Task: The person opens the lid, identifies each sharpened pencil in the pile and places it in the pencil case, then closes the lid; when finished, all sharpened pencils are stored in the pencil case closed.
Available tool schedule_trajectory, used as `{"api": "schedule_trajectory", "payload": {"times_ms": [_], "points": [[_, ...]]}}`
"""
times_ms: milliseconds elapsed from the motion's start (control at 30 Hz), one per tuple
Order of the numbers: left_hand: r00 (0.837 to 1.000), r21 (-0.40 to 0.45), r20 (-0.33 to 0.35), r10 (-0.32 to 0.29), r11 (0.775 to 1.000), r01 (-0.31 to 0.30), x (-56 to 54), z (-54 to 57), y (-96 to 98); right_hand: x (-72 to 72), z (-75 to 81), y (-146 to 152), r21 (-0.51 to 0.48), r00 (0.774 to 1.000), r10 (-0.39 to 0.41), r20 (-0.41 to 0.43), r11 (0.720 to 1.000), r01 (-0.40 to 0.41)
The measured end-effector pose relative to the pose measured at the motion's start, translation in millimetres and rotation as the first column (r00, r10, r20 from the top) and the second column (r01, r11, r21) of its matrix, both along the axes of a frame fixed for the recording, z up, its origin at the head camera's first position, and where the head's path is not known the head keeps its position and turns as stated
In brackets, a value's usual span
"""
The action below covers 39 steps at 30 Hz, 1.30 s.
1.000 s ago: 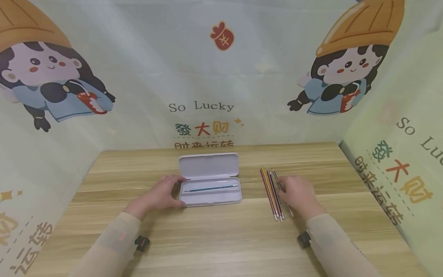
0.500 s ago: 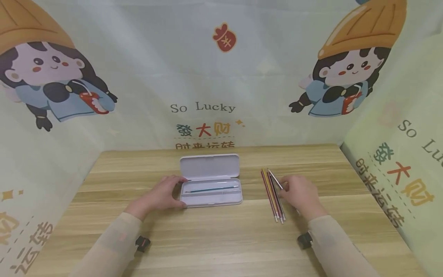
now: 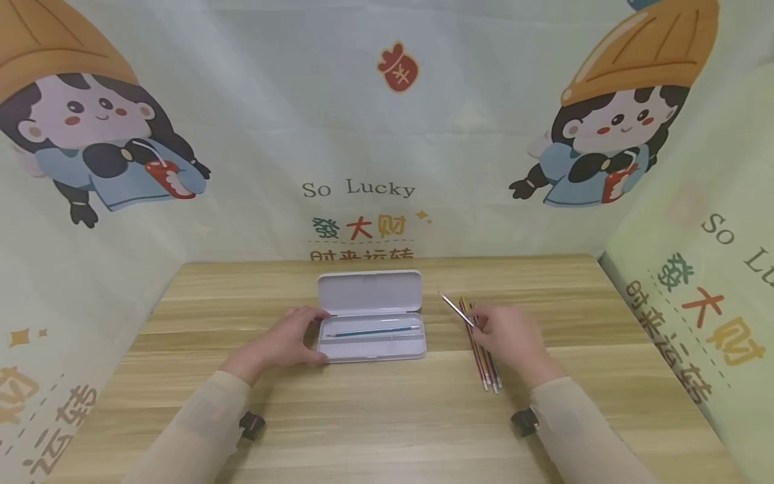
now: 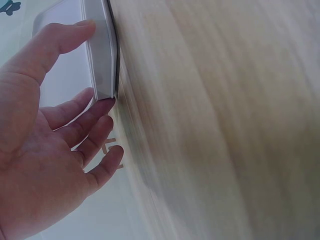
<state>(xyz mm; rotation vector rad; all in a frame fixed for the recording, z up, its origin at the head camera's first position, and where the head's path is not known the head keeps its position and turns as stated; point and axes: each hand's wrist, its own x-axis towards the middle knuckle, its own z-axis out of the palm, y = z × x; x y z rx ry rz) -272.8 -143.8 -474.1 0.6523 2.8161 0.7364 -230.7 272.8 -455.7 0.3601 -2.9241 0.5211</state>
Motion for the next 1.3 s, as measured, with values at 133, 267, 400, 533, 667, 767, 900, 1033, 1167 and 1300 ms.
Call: {"api": "schedule_trajectory", "payload": {"times_ms": [133, 267, 400, 533, 667, 767, 900, 1033, 1167, 1300], "points": [[1.000, -0.001, -0.002, 0.000, 1.000, 0.000, 0.3, 0.4, 1.5, -1.8, 0.9, -7.5, 0.009, 0.999, 0.041, -0.023, 0.999, -0.041], [1.000, -0.004, 0.002, 0.004, 1.000, -0.004, -0.1, 1.0, 2.0, -5.2, 1.9, -14.7, 0.034, 0.994, 0.099, -0.045, 0.995, -0.098], [1.000, -0.003, 0.005, 0.002, 1.000, -0.002, 0.0, 1.5, 1.2, -9.2, 3.3, -22.8, 0.059, 0.980, 0.176, -0.093, 0.984, -0.171], [1.000, -0.002, 0.007, -0.004, 1.000, 0.004, 0.6, 2.2, -0.1, -15.3, 5.0, -34.5, 0.094, 0.958, 0.253, -0.137, 0.966, -0.241], [1.000, 0.002, 0.008, 0.002, 1.000, -0.002, 1.1, 2.7, -1.4, -22.3, 7.2, -51.0, 0.101, 0.926, 0.331, -0.179, 0.943, -0.317], [1.000, 0.004, 0.010, 0.001, 1.000, -0.001, 1.3, 2.7, -0.9, -26.0, 7.8, -62.1, 0.095, 0.908, 0.366, -0.204, 0.930, -0.354], [1.000, 0.011, 0.019, -0.005, 1.000, 0.005, 1.5, 2.0, 0.7, -29.6, 7.9, -74.0, 0.117, 0.902, 0.388, -0.190, 0.921, -0.371], [1.000, 0.016, 0.019, 0.000, 1.000, -0.001, 1.8, 1.4, 1.1, -34.7, 10.0, -86.5, 0.147, 0.900, 0.410, -0.145, 0.909, -0.391], [1.000, 0.015, 0.013, 0.005, 1.000, -0.005, 0.9, 0.6, 0.8, -40.4, 11.5, -98.6, 0.161, 0.895, 0.426, -0.137, 0.901, -0.404], [1.000, 0.008, 0.012, 0.005, 1.000, -0.005, -0.1, 0.3, 0.5, -45.0, 11.5, -108.9, 0.166, 0.884, 0.444, -0.145, 0.892, -0.421]]}}
